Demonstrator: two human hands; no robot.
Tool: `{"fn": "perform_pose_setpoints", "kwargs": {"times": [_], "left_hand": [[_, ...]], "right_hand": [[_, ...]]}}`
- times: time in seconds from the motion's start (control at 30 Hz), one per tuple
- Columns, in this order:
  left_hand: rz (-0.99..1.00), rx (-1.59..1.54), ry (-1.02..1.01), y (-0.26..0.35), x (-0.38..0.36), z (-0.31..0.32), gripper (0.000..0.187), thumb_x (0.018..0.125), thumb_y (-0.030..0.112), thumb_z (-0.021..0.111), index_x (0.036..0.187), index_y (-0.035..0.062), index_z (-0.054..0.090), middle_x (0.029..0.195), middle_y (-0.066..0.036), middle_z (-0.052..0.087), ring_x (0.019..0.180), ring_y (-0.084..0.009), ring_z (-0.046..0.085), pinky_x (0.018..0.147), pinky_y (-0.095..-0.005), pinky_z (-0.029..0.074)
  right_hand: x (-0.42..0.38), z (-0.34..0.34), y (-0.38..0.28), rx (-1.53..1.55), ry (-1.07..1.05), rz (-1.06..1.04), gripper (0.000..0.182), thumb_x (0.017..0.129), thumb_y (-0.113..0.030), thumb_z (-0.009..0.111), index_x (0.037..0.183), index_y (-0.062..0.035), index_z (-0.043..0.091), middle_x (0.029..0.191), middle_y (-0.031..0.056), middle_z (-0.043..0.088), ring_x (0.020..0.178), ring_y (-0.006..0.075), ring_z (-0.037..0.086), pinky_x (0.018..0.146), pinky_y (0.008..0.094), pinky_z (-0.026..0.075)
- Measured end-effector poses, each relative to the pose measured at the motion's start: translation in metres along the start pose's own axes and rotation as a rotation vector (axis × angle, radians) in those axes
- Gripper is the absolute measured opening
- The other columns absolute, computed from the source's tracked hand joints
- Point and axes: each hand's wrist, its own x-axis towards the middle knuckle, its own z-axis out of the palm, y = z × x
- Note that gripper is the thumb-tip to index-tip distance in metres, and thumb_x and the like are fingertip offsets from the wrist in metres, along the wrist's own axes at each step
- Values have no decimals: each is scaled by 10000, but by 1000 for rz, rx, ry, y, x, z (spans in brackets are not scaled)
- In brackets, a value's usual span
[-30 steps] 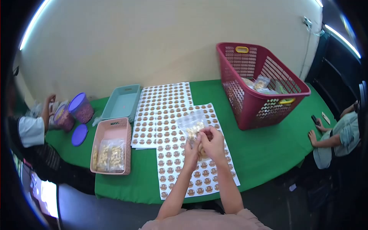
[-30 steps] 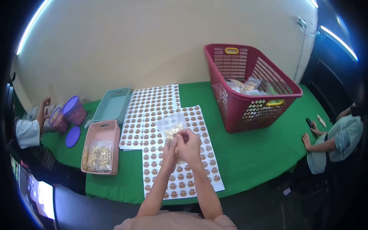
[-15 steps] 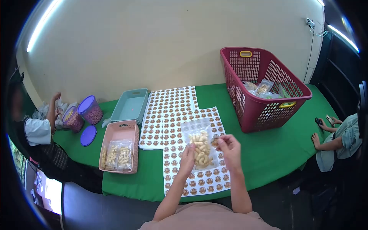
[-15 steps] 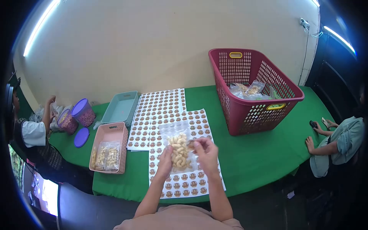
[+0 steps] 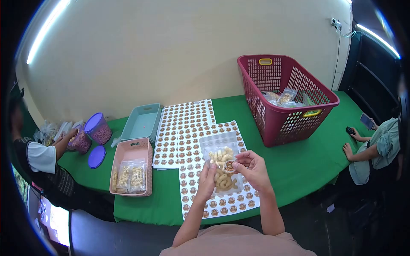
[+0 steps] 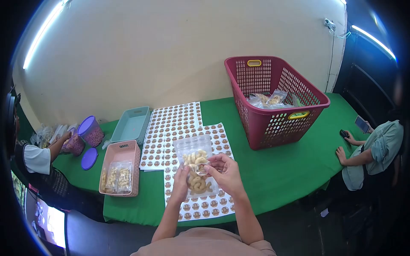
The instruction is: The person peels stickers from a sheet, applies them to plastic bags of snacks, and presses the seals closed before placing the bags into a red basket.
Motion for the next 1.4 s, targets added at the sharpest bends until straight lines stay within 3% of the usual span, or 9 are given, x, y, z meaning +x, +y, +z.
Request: {"fn": "perform_pose_setpoints", "kwargs": {"times": [0.1,0.73,0.93,1.0,1.03,1.17,1.23,1.27,1.4], "left_hand": [[-69,126,52,20,-10,12,389,901,234,370,1193,-23,360,1083,-103,483,973,-122,453,844,-244,364],[134,27,-168,2,8,1,398,868,185,465,1178,-31,341,1078,-133,490,973,-150,487,830,-268,397],[123,100,-188,-7,5,-11,392,866,180,470,1171,-30,343,1050,-119,503,934,-146,507,801,-264,418],[68,68,-180,-12,5,-18,391,868,179,466,1174,-29,341,1051,-117,502,928,-144,509,797,-264,420],[10,37,-160,-14,4,-22,390,870,178,463,1177,-27,340,1052,-115,501,922,-142,511,793,-264,422],[-8,-60,-180,-22,4,-33,392,883,178,431,1205,-13,315,1071,-106,492,934,-138,499,794,-254,418],[-29,-46,-199,-19,4,-37,401,887,188,420,1219,-3,299,1080,-109,484,953,-140,485,811,-253,406],[-49,-8,-217,-15,4,-38,396,888,188,416,1216,-1,301,1080,-109,481,964,-144,476,821,-258,397],[-45,94,-298,-37,15,-43,353,886,179,409,1182,3,331,1071,-116,482,992,-154,449,836,-271,375]], "right_hand": [[-1,0,2,71,21,-9,214,737,18,602,909,33,476,797,106,568,739,118,569,633,230,510],[4,8,11,12,88,-68,213,720,11,625,858,24,463,777,111,561,701,122,566,613,223,508],[-5,20,18,-327,208,-125,263,686,-47,681,852,14,486,785,79,556,677,77,540,578,178,451],[-9,24,21,-768,383,-377,346,663,-136,719,882,5,490,772,34,515,645,48,480,526,176,407],[-10,25,25,-770,397,-375,346,663,-136,719,882,5,490,772,34,515,645,48,480,526,176,407],[-11,19,48,-469,505,-185,376,665,-310,716,786,-23,507,680,2,442,563,70,371,489,213,348],[-15,18,47,-450,240,161,390,712,-377,662,682,-25,498,574,-22,397,511,74,339,462,229,324],[-13,17,58,-542,192,44,476,739,-446,607,589,-17,465,502,-39,363,480,76,320,444,245,309],[-23,37,49,-378,185,85,388,814,-369,543,740,11,574,573,-6,480,537,46,418,471,216,344]]}}
